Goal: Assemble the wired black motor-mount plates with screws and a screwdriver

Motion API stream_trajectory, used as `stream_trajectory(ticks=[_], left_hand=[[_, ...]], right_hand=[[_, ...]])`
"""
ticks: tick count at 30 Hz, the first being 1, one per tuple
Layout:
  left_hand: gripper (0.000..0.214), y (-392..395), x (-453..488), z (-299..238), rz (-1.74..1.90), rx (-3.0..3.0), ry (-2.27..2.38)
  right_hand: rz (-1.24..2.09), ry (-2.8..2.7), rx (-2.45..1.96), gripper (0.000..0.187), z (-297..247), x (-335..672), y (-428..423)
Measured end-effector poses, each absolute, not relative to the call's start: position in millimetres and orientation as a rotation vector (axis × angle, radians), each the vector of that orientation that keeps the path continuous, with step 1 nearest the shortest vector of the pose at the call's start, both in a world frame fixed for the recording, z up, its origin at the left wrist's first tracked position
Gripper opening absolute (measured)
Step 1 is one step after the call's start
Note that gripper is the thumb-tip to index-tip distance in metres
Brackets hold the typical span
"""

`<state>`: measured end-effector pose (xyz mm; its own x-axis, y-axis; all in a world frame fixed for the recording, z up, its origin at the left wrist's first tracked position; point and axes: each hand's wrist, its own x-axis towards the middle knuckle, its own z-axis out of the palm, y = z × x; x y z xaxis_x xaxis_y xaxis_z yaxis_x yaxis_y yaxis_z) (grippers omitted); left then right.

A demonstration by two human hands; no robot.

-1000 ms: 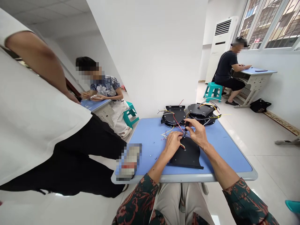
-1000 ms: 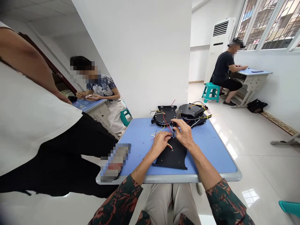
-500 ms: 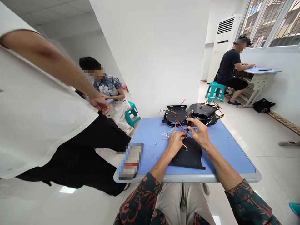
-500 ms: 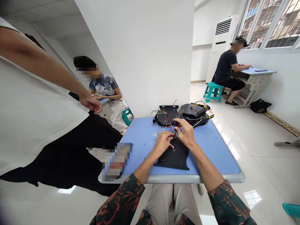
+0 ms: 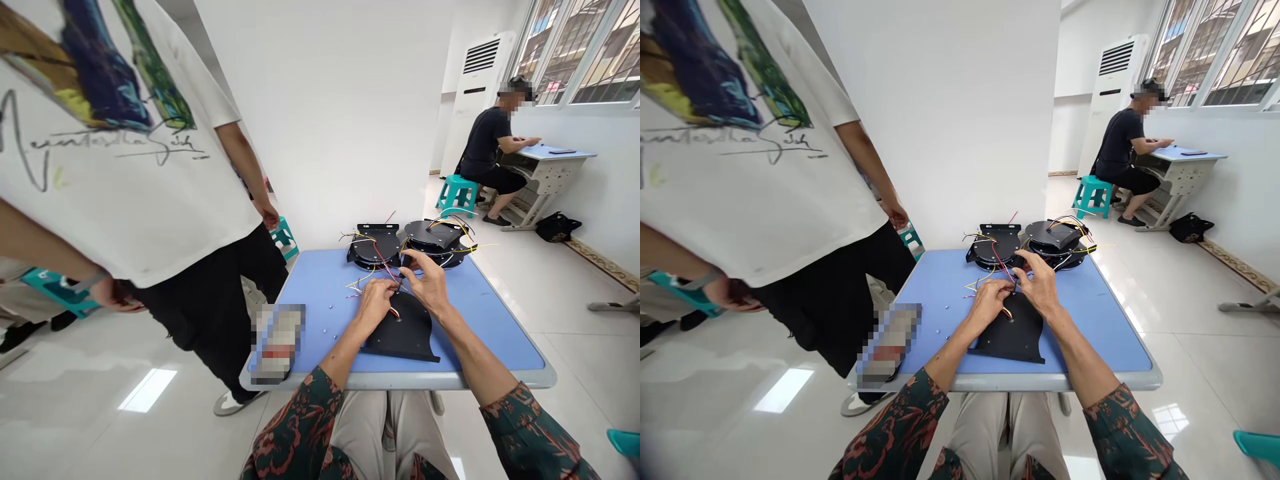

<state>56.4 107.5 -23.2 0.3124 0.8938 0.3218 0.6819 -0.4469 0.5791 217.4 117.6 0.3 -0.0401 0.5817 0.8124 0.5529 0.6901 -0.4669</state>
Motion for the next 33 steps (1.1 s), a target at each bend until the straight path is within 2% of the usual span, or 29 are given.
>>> stream_trajectory(ticks=[8, 19, 26, 33], left_hand=[[0.028, 108, 57, -33, 0.904, 2.319, 1.445], [0.027, 109, 58, -32, 0.885, 2.305, 1.451], [0.030, 111, 61, -30, 0.852, 2.345, 1.391], [0.022, 108, 64, -18, 0.794, 2.466, 1.437]], right_hand=[[-0.021, -1.740, -0.940, 0.032, 0, 217, 118], [0.177, -1.819, -0.904, 0.028, 4, 223, 120], [0.072, -1.802, -1.004, 0.028, 1, 221, 121], [0.091, -1.771, -0.992, 0.039, 1, 218, 119]])
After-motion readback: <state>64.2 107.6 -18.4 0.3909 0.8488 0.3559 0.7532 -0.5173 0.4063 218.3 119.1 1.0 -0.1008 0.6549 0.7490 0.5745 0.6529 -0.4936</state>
